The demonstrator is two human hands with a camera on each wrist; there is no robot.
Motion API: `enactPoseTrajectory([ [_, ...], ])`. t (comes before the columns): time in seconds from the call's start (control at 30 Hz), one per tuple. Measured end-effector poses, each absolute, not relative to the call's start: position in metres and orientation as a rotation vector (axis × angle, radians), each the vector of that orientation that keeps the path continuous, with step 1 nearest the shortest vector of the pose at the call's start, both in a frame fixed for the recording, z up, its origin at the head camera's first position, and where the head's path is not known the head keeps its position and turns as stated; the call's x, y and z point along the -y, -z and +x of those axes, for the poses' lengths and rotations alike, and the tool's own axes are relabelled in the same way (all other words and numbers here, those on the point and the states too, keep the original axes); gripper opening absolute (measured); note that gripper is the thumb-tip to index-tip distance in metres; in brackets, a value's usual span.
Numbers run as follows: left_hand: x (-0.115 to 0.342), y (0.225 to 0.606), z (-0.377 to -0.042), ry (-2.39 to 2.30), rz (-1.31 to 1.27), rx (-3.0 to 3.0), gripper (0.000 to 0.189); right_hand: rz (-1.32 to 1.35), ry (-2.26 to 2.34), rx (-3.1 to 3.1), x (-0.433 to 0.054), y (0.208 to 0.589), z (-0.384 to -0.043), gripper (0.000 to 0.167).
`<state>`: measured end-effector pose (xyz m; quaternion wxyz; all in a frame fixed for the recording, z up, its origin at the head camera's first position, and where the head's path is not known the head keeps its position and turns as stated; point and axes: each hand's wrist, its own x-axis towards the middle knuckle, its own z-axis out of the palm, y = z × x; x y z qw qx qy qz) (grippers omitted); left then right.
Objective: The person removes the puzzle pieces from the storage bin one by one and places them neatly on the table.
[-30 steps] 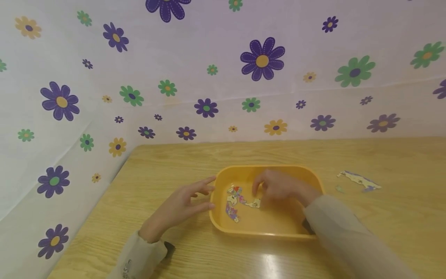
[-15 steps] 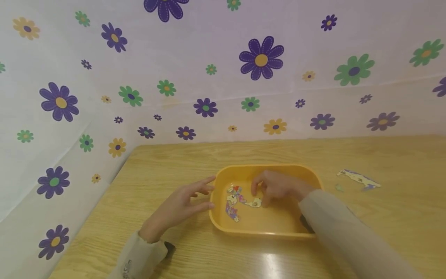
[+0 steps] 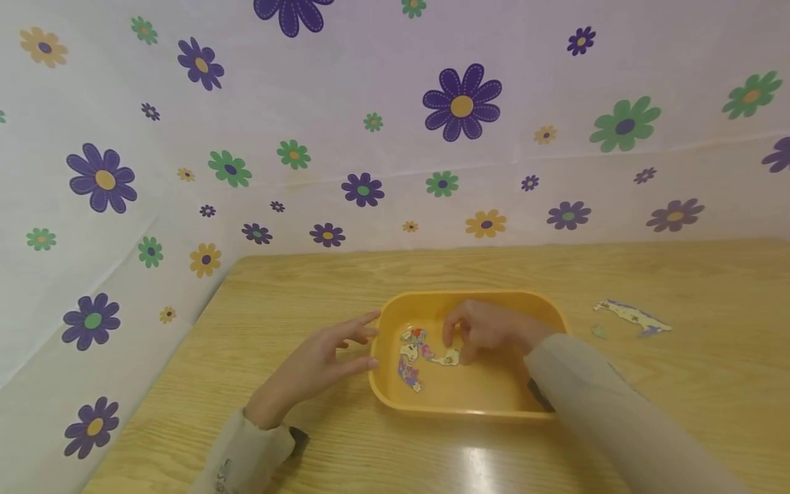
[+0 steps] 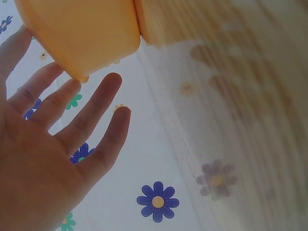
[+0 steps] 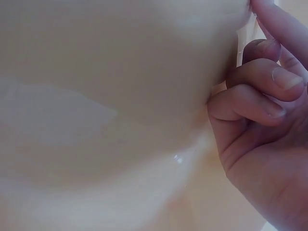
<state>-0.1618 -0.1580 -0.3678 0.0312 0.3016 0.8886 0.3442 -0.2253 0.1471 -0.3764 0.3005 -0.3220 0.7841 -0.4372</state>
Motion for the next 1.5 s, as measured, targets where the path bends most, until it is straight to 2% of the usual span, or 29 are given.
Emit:
enactPoseTrajectory([
  [0.3,0.1579,0.3689,-0.1628,-1.065,0.939,-2.748,0.066,-0.900,1.160,-2.099,-0.1458,0.3765,-0.2251,0.017],
  [0.63,0.1582,0.3678,-0.1637,-1.060,0.927,-2.750,0.067,-0.946,1.103,-2.120,-0.1433,0.3752,-0.2252,0.023],
  [1.2,0.1585,0.3684,-0.1623,-1.079,0.910,-2.723,0.067,-0.969,1.063,-2.192,-0.1390,0.3795,-0.2227,0.014],
  [1.5,0.1583,0.3688,-0.1625,-1.088,0.908,-2.715,0.064,-1.023,1.013,-2.185,-0.1374,0.3787,-0.2207,0.022],
])
